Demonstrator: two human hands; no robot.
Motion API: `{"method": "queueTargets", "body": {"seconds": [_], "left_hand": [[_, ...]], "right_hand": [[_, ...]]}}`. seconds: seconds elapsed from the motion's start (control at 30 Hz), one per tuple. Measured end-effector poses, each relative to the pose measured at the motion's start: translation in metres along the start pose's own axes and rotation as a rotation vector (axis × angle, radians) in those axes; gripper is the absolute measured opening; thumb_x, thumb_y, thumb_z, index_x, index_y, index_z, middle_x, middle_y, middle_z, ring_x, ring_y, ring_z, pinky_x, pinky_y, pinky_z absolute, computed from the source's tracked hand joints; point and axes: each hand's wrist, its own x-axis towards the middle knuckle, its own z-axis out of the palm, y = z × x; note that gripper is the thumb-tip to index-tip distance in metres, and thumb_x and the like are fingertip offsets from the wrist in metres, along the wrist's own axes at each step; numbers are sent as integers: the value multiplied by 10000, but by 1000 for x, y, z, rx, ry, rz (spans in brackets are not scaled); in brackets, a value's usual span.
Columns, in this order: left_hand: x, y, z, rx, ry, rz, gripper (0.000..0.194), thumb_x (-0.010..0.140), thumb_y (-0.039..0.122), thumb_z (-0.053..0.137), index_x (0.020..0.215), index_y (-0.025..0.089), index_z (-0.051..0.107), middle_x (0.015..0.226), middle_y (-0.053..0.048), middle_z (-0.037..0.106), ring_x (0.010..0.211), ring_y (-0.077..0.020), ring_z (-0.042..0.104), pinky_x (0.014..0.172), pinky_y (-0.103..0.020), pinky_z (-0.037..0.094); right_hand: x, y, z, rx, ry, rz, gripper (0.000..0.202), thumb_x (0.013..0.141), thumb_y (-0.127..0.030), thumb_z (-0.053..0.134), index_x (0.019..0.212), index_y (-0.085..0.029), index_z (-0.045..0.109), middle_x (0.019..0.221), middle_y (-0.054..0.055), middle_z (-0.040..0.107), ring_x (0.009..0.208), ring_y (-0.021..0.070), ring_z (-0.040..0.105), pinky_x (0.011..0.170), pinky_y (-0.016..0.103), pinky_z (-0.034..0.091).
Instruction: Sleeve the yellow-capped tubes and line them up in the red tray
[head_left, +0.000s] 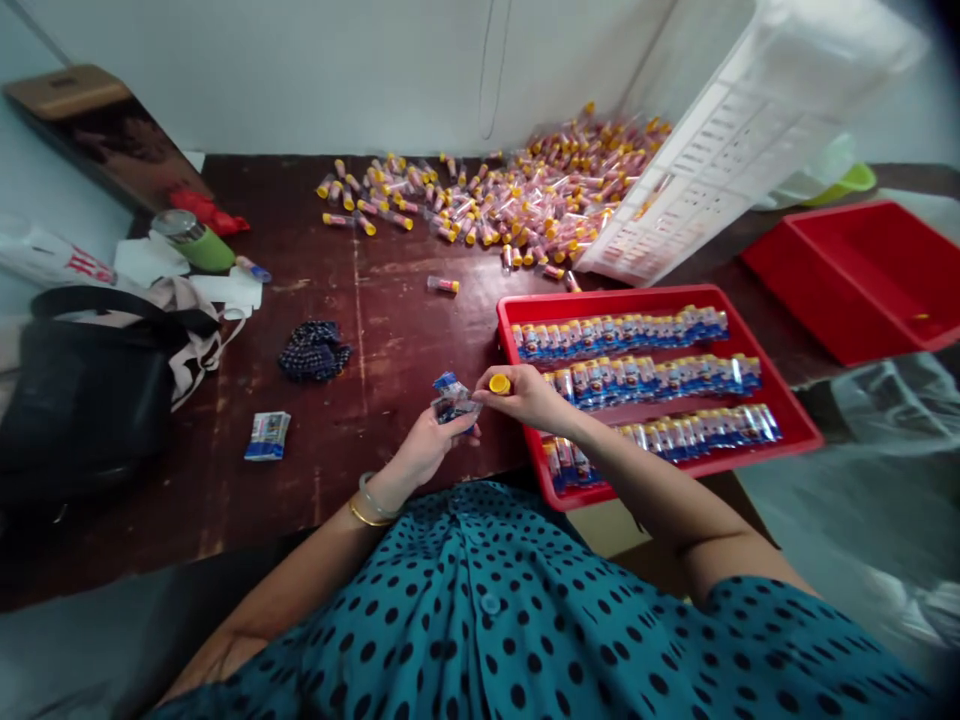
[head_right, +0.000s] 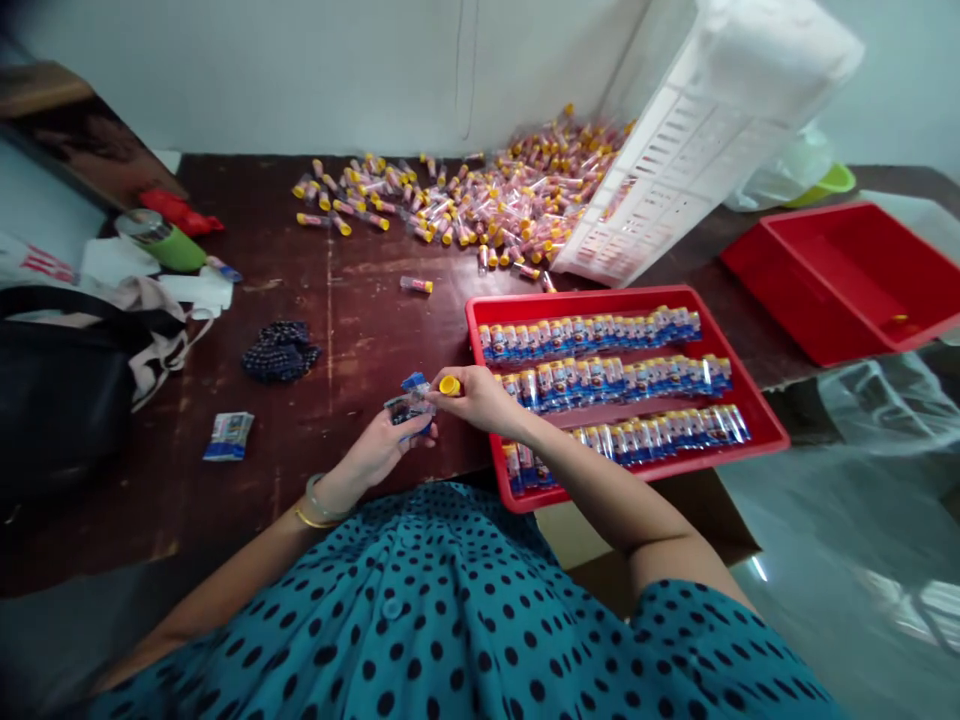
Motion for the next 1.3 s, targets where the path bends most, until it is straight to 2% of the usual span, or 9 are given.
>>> {"method": "queueTargets", "body": {"seconds": [0.23,0.4,0.5,0.6,0.83,1.0,1.07,1.17,1.3], "left_hand": [[-2,0,-3,154,-39,-37,348,670,344,842,909,122,720,789,-55,713,621,-168,654,502,-262,500],[-1,-4,-6,256,79,62,307,627,341,867,809,127,743,702,-33,708,558,-132,591,451,-229,424],[2,-6,-8,277,145,129,288,559,317,904,686,145,710,622,4,676,492,-97,520,445,-223,384],[5,-7,-9,271,170,171,301,529,295,920,637,155,677,587,29,648,462,-76,481,453,-220,366],[2,-4,-2,219,80,103,314,544,309,916,645,150,665,622,10,651,533,-108,559,453,-215,390],[-5,3,-1,145,27,50,269,618,304,879,704,151,676,585,-1,645,541,-125,578,439,-211,384],[-7,4,-1,142,28,52,255,628,297,873,722,146,691,586,-3,646,542,-124,578,439,-211,382],[-8,4,-1,156,4,53,256,624,287,875,761,140,715,628,-7,662,563,-128,593,444,-212,393],[-8,5,-2,115,-31,19,270,669,343,850,780,138,715,647,-16,673,570,-129,601,442,-207,398]], "right_hand": [[-9,0,-14,-65,-2,-20,287,832,-430,674,796,-146,650,682,-11,602,646,120,524,614,232,411],[-12,3,-23,97,92,62,359,922,-462,550,1161,-195,560,783,-23,570,643,115,534,601,237,460],[-16,0,-34,172,44,57,302,940,-436,528,1099,-190,601,801,-6,569,650,114,547,609,245,487],[-21,-5,-40,117,144,-17,287,841,-411,698,1027,-195,664,944,33,615,762,131,580,709,267,518],[-18,-3,-31,485,212,-12,365,840,-467,681,1092,-223,581,947,24,634,864,159,637,834,330,556],[-19,2,-33,163,390,-76,174,926,-343,520,933,-210,631,929,38,635,885,176,618,828,328,521],[-24,1,-28,-15,340,-131,218,933,-289,494,805,-198,645,899,41,624,878,181,606,859,338,496],[-29,-1,-13,-147,159,-175,161,903,-291,591,805,-190,668,917,45,614,832,170,600,814,317,485],[-29,2,-2,-118,141,-193,183,917,-286,607,779,-177,660,874,38,601,824,154,593,806,301,475]]}}
